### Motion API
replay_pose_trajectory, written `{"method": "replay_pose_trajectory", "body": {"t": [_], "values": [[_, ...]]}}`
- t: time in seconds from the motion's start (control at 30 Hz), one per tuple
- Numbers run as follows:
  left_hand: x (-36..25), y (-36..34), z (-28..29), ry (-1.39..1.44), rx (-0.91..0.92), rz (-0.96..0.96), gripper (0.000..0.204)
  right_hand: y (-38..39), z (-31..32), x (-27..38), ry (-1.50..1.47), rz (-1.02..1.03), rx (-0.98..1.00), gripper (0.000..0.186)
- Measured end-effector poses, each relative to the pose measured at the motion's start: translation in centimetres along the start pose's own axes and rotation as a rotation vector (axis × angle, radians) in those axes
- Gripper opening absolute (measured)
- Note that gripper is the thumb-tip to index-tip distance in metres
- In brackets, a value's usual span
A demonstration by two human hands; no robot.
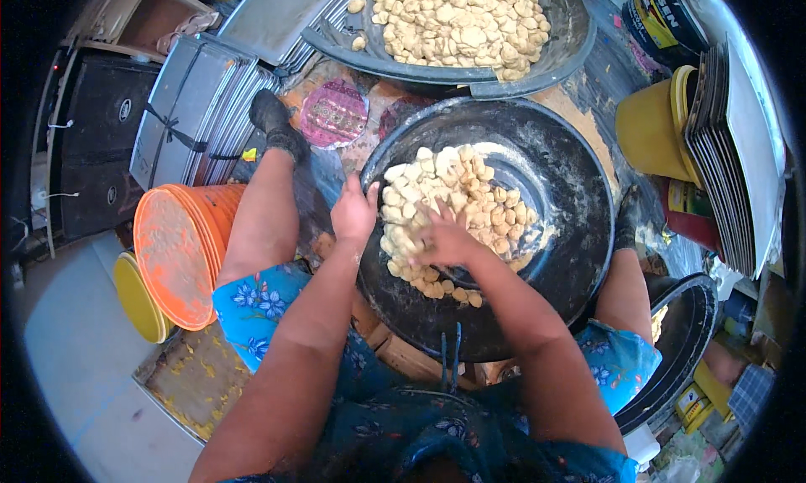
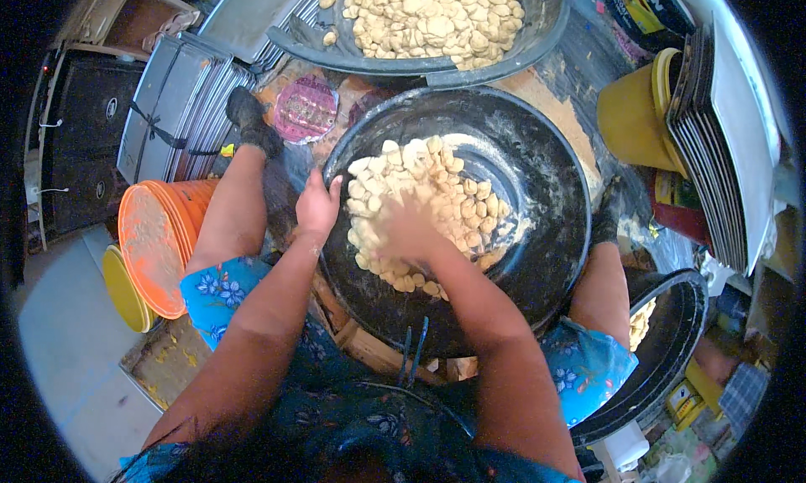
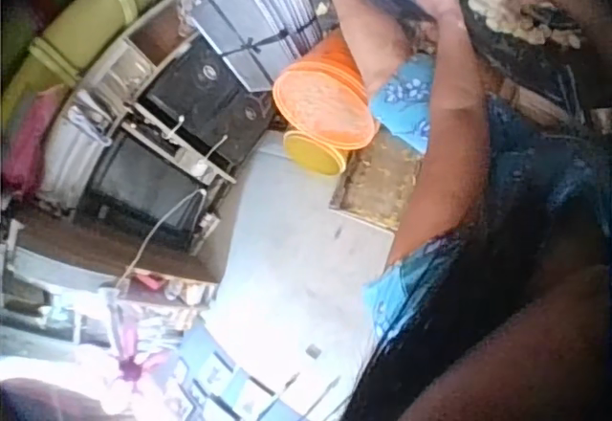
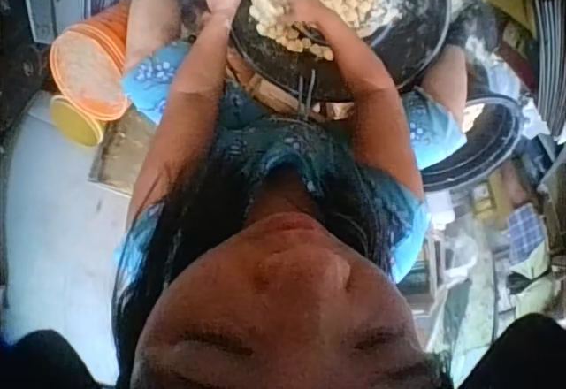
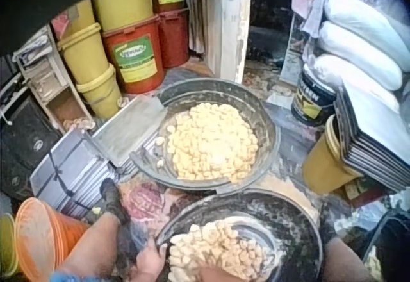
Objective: The person breaks apart pieces of dough by hand in a large basin, then empties the basin and pours a bag of yellow seasoning or flour over the dough pieces before tossing them by hand.
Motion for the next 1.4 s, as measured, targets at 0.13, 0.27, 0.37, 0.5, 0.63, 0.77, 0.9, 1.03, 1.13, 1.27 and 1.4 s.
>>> {"method": "replay_pose_trajectory", "body": {"t": [0.13,0.27,0.37,0.5,0.63,0.77,0.9,1.03,1.13,1.27,1.4], "values": [[0.5,-0.2,0.0,-0.006,0.004,-0.006,0.039,2.5,0.7,-3.7,0.332,-0.166,0.206,0.079],[-1.0,-0.4,-0.2,-0.026,0.05,0.018,0.039,1.4,2.4,-13.7,0.283,-0.643,-0.272,0.114],[-0.4,-0.3,0.0,-0.029,0.007,-0.014,0.039,-4.0,3.5,-14.5,-0.421,-0.768,-0.521,0.116],[-1.0,-0.3,-0.2,-0.019,0.029,0.001,0.038,-8.8,0.5,-6.4,-0.165,-0.495,-0.586,0.092],[0.2,0.0,0.0,-0.013,0.002,0.013,0.037,-3.8,-5.9,-0.5,0.066,-0.07,-0.349,0.069],[-0.4,-0.2,-0.6,-0.006,-0.006,-0.02,0.036,1.8,-9.5,-9.7,0.261,-0.049,-0.31,0.065],[-0.6,-0.1,0.2,0.003,-0.014,-0.024,0.035,6.4,-5.9,-18.2,0.254,-0.632,-0.802,0.072],[-0.1,-0.2,0.1,-0.011,-0.024,-0.012,0.035,1.4,-1.4,-21.2,-0.189,-0.658,-0.952,0.074],[-0.2,-0.3,0.0,0.041,-0.022,-0.013,0.036,-6.4,2.0,-17.8,-0.457,-0.62,-1.066,0.066],[0.0,-0.3,0.0,0.142,0.018,0.049,0.038,-12.4,4.8,-9.2,-1.163,-0.344,-0.767,0.054],[-1.2,-0.5,-1.1,0.314,-0.06,-0.033,0.038,-11.4,4.3,-10.8,-1.236,-0.341,-0.814,0.072]]}}
Point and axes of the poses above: each hand's wrist, its own y-axis away from the middle knuckle, its own z-axis out of the back of the hand, x = y × z, the point moved 1 cm from there along -y, towards the middle knuckle, and after that the axes turned 6 degrees about x, right-handed, at the moved point
